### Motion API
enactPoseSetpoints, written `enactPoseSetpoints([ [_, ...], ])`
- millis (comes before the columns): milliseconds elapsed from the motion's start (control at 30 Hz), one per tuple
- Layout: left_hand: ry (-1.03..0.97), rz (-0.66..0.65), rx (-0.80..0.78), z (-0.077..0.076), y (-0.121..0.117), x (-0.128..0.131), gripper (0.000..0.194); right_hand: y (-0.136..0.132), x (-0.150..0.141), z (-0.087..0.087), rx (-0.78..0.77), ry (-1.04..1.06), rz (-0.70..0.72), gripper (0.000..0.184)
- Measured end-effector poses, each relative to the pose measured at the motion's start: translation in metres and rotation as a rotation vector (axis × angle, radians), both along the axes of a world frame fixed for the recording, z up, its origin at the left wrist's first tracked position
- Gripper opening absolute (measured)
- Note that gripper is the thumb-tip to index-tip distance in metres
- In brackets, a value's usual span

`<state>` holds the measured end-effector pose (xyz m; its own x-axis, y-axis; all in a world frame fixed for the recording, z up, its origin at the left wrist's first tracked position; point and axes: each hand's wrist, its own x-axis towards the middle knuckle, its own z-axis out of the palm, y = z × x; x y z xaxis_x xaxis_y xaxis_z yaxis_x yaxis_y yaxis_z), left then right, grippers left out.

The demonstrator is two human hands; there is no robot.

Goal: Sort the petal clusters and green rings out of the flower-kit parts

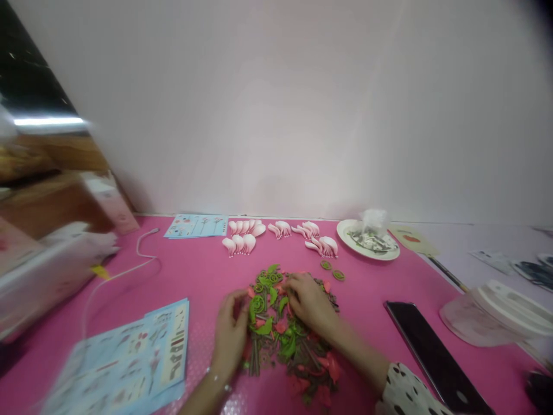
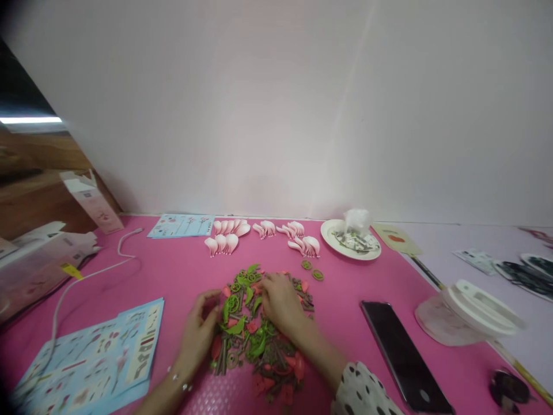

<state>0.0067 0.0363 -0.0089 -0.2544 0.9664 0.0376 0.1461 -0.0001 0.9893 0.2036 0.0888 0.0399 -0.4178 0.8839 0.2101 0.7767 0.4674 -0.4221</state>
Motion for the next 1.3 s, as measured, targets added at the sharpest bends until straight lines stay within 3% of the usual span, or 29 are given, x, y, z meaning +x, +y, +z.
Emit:
enactPoseSetpoints([
  [133, 0.009, -0.052, 0.022, -0.004, -0.001, 0.004, 0.037, -0.003, -0.011, -0.005, 0.016, 0.056, 0.056, 0.025],
  [267, 0.013, -0.096, 0.027, -0.008, -0.004, 0.008, 0.037, -0.009, -0.031, -0.013, 0.023, -0.016, 0.121, 0.019],
  [467, 0.027, -0.133, 0.044, -0.014, -0.004, 0.006, 0.032, -0.015, -0.054, -0.019, 0.037, -0.128, 0.029, 0.019],
  [733, 0.027, -0.161, 0.03, -0.017, -0.006, 0.007, 0.033, -0.025, -0.046, -0.024, -0.062, 0.271, 0.045, 0.016],
  [867, -0.033, -0.185, -0.07, -0.019, -0.007, 0.007, 0.036, -0.007, -0.012, -0.019, -0.096, 0.361, -0.099, 0.01],
  [967, -0.028, -0.205, -0.105, -0.019, -0.007, 0.007, 0.038, 0.021, 0.041, -0.013, -0.051, 0.375, -0.3, 0.001],
  [1133, 0.049, -0.195, -0.04, -0.015, -0.007, 0.009, 0.031, 0.051, 0.126, -0.016, 0.028, 0.29, -0.569, 0.016],
  [1300, 0.074, -0.198, -0.02, -0.014, -0.008, 0.009, 0.029, 0.047, 0.147, -0.032, 0.003, 0.152, -0.549, 0.022],
])
